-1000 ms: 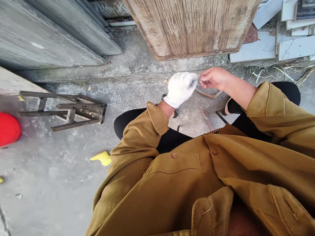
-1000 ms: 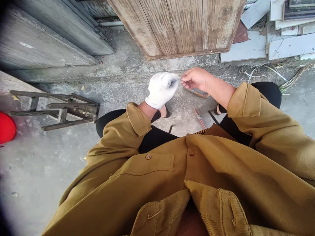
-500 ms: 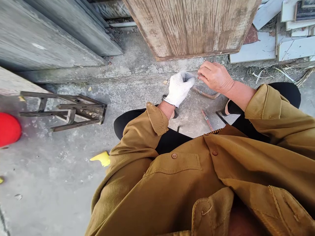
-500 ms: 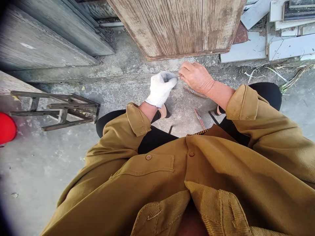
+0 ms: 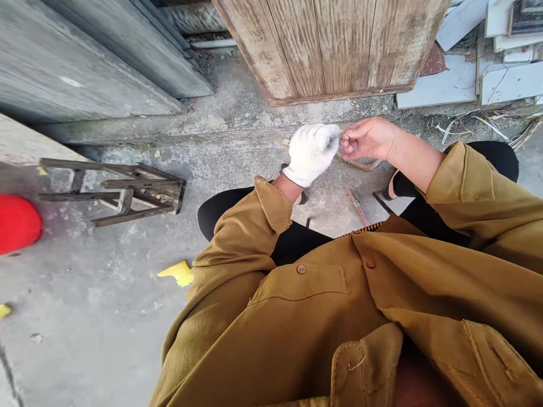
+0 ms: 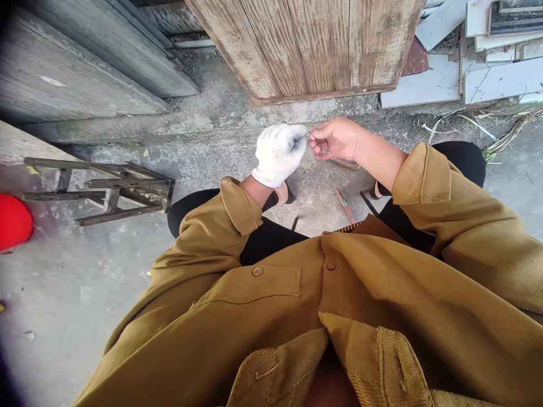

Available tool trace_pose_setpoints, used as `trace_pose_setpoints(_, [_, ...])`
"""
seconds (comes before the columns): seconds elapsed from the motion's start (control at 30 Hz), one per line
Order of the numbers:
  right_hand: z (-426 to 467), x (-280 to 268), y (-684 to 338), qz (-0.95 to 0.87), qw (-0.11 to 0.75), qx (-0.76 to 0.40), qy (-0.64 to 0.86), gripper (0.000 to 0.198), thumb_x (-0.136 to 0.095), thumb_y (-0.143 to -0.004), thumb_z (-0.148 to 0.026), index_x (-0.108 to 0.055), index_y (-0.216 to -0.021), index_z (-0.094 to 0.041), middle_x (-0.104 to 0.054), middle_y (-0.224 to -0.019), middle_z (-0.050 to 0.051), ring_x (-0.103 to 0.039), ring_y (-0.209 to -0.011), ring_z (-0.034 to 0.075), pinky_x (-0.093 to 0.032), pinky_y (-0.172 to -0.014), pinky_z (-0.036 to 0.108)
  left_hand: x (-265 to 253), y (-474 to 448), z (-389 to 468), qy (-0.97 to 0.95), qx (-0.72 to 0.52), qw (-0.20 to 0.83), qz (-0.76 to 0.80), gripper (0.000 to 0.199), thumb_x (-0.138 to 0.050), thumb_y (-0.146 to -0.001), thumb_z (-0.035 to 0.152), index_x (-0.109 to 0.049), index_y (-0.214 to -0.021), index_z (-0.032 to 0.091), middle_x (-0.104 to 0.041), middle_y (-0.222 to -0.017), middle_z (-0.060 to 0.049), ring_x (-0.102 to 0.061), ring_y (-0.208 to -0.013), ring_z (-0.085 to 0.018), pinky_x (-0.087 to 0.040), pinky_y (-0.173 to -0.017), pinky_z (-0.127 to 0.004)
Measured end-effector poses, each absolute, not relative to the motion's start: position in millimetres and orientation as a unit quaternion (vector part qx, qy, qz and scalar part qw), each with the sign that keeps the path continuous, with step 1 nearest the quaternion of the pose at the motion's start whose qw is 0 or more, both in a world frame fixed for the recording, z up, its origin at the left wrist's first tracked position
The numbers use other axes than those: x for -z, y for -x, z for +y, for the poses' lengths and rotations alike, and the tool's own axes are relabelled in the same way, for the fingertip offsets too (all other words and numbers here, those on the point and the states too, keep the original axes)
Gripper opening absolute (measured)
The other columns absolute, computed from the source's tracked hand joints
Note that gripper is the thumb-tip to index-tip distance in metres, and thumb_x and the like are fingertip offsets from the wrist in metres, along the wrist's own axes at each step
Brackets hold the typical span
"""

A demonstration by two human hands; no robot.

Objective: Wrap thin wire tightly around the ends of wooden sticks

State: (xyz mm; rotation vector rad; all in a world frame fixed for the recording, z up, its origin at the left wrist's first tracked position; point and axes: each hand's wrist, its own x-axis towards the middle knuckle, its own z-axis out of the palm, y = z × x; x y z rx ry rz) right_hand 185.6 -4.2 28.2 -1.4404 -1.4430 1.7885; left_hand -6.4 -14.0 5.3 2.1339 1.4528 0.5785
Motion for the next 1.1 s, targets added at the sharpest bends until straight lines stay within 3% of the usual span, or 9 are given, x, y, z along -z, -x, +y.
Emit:
trace_pose_setpoints(0.07, [-3.0, -28.5, -185.8, -0.473, 0.211, -0.687, 0.509, 0.031, -0.070, -0.093, -0.039, -0.057, -0.072, -0.019, -0.064, -0.075, 0.007, -0.062, -0.072, 0.019, -0.057, -0.082, 0.040, -6.2, 6.3, -14.2, -0.780, -0.213, 0.248, 0.533, 0.013, -0.064, -0.091, 0.024, -0.071, -0.101, 0.023, -0.076, -0.103, -0.007, -0.070, -0.112, -0.027, -0.050, -0.106, -0.039])
trace_pose_setpoints(0.13, [-2.2, -28.0, -188.0, -0.504, 0.230, -0.642, 0.530, 0.028, -0.072, -0.092, -0.038, -0.061, -0.075, -0.018, -0.065, -0.075, 0.006, -0.062, -0.073, 0.018, -0.056, -0.081, 0.037, -6.8, 4.8, -13.7, -0.761, -0.232, 0.260, 0.547, 0.013, -0.062, -0.091, 0.023, -0.071, -0.101, 0.022, -0.077, -0.105, -0.006, -0.070, -0.111, -0.025, -0.052, -0.104, -0.037])
trace_pose_setpoints(0.23, [-3.0, -27.4, -193.7, -0.645, 0.240, -0.473, 0.550, 0.018, -0.069, -0.094, -0.036, -0.069, -0.086, -0.020, -0.070, -0.088, 0.007, -0.066, -0.085, 0.022, -0.055, -0.088, 0.040, -5.7, 1.6, -11.7, -0.724, -0.258, 0.304, 0.563, 0.012, -0.061, -0.091, 0.022, -0.071, -0.097, 0.021, -0.077, -0.100, -0.005, -0.072, -0.102, -0.022, -0.055, -0.096, -0.034])
trace_pose_setpoints(0.37, [-6.2, -27.6, -200.0, -0.821, 0.174, -0.234, 0.491, 0.015, -0.062, -0.099, -0.030, -0.072, -0.108, -0.025, -0.071, -0.122, 0.010, -0.064, -0.113, 0.030, -0.046, -0.107, 0.051, -0.7, -1.2, -9.2, -0.686, -0.270, 0.370, 0.566, 0.011, -0.061, -0.088, 0.021, -0.071, -0.092, 0.020, -0.075, -0.084, -0.002, -0.071, -0.089, -0.019, -0.058, -0.083, -0.030])
trace_pose_setpoints(0.5, [-7.5, -28.3, -201.6, -0.862, 0.114, -0.152, 0.469, 0.022, -0.051, -0.104, -0.027, -0.072, -0.109, -0.020, -0.071, -0.124, 0.013, -0.063, -0.115, 0.031, -0.039, -0.112, 0.054, 1.0, -1.7, -8.5, -0.679, -0.271, 0.398, 0.554, 0.011, -0.059, -0.087, 0.020, -0.070, -0.088, 0.020, -0.074, -0.081, -0.002, -0.070, -0.085, -0.018, -0.057, -0.078, -0.029])
trace_pose_setpoints(0.73, [-6.3, -27.5, -196.9, -0.799, 0.178, -0.289, 0.497, 0.021, -0.056, -0.101, -0.033, -0.072, -0.091, -0.024, -0.072, -0.111, 0.010, -0.064, -0.112, 0.030, -0.043, -0.109, 0.051, -6.0, 0.2, -11.4, -0.714, -0.263, 0.345, 0.549, 0.012, -0.061, -0.087, 0.020, -0.071, -0.094, 0.020, -0.076, -0.090, -0.002, -0.071, -0.092, -0.019, -0.056, -0.086, -0.030])
trace_pose_setpoints(0.83, [-3.1, -24.2, -191.6, -0.659, 0.224, -0.460, 0.551, 0.024, -0.064, -0.098, -0.035, -0.066, -0.078, -0.021, -0.071, -0.091, 0.010, -0.068, -0.095, 0.026, -0.053, -0.096, 0.046, -6.7, 1.8, -14.3, -0.741, -0.253, 0.308, 0.540, 0.012, -0.062, -0.089, 0.019, -0.072, -0.095, 0.021, -0.076, -0.097, -0.004, -0.071, -0.101, -0.021, -0.055, -0.095, -0.032])
trace_pose_setpoints(0.97, [0.2, -27.3, -190.2, -0.432, 0.212, -0.689, 0.542, 0.031, -0.073, -0.094, -0.035, -0.061, -0.071, -0.018, -0.065, -0.072, 0.006, -0.062, -0.067, 0.017, -0.058, -0.079, 0.038, -4.2, 3.6, -15.7, -0.774, -0.231, 0.268, 0.525, 0.014, -0.061, -0.091, 0.020, -0.073, -0.099, 0.023, -0.076, -0.100, -0.005, -0.071, -0.111, -0.024, -0.053, -0.100, -0.035])
trace_pose_setpoints(1.1, [0.7, -36.6, -192.6, -0.387, 0.224, -0.721, 0.530, 0.034, -0.075, -0.095, -0.042, -0.067, -0.073, -0.017, -0.069, -0.073, 0.005, -0.060, -0.062, 0.013, -0.056, -0.067, 0.029, -2.5, 3.8, -15.1, -0.784, -0.222, 0.246, 0.525, 0.018, -0.059, -0.092, 0.020, -0.073, -0.103, 0.023, -0.076, -0.103, -0.005, -0.071, -0.111, -0.024, -0.053, -0.101, -0.035])
